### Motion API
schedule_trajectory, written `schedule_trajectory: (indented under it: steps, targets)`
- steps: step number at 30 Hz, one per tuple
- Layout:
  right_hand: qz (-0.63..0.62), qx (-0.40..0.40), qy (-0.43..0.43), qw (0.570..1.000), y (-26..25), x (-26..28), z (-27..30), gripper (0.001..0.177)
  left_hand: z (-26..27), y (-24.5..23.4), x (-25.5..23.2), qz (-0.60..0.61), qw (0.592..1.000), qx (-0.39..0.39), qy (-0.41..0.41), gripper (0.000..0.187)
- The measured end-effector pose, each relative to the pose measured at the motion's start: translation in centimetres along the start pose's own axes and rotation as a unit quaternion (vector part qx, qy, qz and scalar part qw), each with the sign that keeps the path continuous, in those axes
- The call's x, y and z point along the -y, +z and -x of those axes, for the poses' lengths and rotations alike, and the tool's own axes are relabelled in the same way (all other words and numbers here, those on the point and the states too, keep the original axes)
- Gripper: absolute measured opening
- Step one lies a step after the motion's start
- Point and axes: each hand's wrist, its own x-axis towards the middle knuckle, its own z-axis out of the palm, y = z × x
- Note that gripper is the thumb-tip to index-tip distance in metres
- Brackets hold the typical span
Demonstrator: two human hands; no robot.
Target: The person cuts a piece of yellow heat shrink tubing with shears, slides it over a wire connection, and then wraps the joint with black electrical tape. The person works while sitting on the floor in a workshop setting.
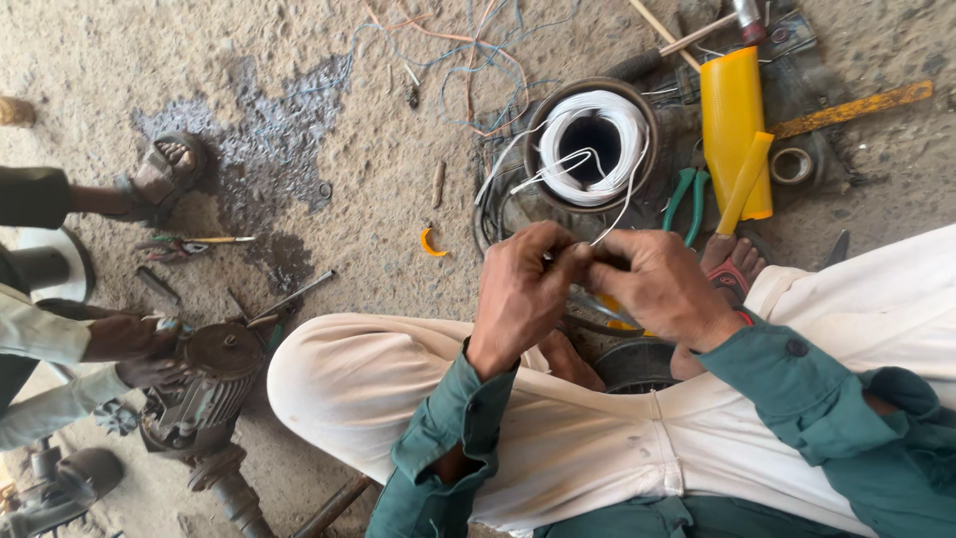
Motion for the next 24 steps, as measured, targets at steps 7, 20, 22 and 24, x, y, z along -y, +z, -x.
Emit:
schedule_trajectory:
  steps: [7, 20, 22, 24]
  targets:
    - [-0.087, 0.081, 0.072, 0.990, 0.4, -0.4, -0.6, 0.026, 0.4, 1.2, -0.3, -0.123, 0.984, -0.072, 0.102, 0.009]
    - [0.004, 0.116, -0.054, 0.992, -0.9, 0.1, 2.8, 0.021, -2.0, 1.4, 1.0, -0.023, 0.995, -0.003, -0.099, 0.027]
    - [-0.066, 0.116, 0.014, 0.991, -1.5, 0.6, 3.4, 0.022, -1.7, 0.2, 0.2, 0.093, 0.990, 0.049, -0.098, 0.031]
    - [-0.128, 0.080, 0.046, 0.987, -2.4, 1.0, 4.3, 0.022, -1.2, -0.3, -0.8, 0.082, 0.990, 0.050, -0.099, 0.029]
